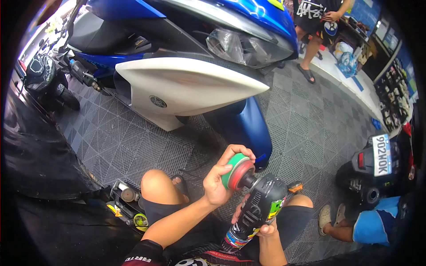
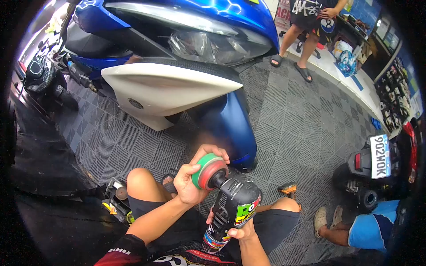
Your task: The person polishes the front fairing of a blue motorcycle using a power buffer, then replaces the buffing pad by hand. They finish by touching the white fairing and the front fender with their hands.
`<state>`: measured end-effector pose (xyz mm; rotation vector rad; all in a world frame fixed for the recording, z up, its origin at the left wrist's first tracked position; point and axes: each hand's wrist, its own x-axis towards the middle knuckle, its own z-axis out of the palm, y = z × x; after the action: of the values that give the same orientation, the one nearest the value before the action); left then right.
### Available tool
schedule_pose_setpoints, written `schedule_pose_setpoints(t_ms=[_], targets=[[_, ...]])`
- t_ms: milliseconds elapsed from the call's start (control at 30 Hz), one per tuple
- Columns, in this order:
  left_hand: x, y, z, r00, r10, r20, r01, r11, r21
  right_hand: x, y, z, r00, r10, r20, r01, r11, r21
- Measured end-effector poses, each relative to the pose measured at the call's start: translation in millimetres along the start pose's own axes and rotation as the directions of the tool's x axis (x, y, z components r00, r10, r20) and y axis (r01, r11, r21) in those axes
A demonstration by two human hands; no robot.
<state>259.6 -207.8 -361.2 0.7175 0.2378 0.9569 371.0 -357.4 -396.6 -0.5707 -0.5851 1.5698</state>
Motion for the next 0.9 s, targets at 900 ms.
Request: schedule_pose_setpoints(t_ms=[900], targets=[[-5, -14, 8, 0.975, 0.206, 0.084, -0.219, 0.954, 0.204, -8, 0, -9, 1.000, 0.027, 0.000, -0.027, 0.995, 0.100]])
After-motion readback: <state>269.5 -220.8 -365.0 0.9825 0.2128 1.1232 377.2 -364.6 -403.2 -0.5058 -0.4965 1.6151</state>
